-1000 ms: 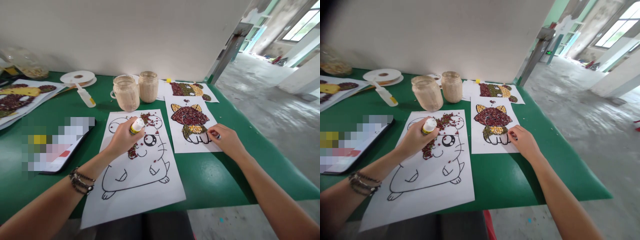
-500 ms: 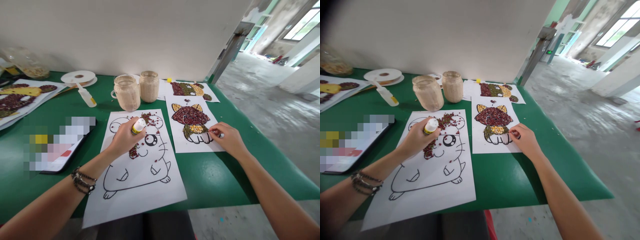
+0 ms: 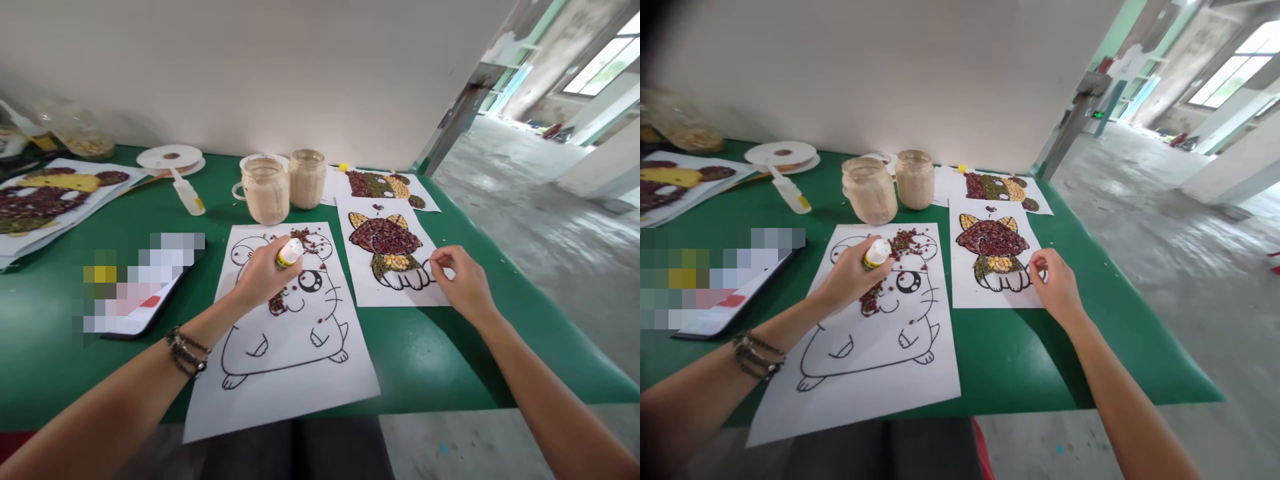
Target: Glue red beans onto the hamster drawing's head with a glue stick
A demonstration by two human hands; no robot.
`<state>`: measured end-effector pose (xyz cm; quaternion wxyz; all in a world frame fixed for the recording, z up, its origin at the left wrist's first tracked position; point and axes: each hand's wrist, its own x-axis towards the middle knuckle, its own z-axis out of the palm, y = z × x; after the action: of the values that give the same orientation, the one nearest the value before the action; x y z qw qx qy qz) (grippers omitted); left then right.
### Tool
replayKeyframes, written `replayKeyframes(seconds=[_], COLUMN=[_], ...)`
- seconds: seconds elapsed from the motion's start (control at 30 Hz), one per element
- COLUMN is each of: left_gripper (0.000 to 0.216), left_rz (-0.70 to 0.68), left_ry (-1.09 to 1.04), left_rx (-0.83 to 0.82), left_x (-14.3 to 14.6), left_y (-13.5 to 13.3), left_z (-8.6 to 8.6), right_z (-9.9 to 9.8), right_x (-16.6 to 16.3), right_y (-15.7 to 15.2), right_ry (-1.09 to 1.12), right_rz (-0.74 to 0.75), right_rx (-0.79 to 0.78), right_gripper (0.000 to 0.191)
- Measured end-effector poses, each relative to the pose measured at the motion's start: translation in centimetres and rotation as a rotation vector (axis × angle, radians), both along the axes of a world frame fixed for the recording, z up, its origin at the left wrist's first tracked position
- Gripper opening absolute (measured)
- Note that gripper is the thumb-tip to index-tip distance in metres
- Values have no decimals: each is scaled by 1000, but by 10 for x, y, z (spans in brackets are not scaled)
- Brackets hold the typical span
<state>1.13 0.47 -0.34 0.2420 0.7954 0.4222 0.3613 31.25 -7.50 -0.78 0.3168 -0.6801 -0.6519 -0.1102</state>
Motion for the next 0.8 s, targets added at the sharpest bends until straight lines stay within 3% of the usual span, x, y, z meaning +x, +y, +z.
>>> replayKeyframes(seconds=[0.17,0.37,0.57,0.7,0.8], left_gripper=[14,11,10,11,11], left_rz=[26,68,86,86,78], left_ry=[-59,-136,-166,-170,-166], left_rx=[-4,15,22,21,37], left_x=[-7,-13,-15,-15,-14], left_y=[8,15,19,19,19], left_z=[-4,-5,-5,-6,-6], right_z=[18,35,24,12,4], right_x=[-43,-116,-162,-169,-168], right_y=[13,36,57,66,69], right_ry=[-91,-95,-232,-128,-94], right_rz=[247,477,554,712,718], right_rx=[-101,-392,-411,-352,-381], right_gripper=[18,19,30,13,12])
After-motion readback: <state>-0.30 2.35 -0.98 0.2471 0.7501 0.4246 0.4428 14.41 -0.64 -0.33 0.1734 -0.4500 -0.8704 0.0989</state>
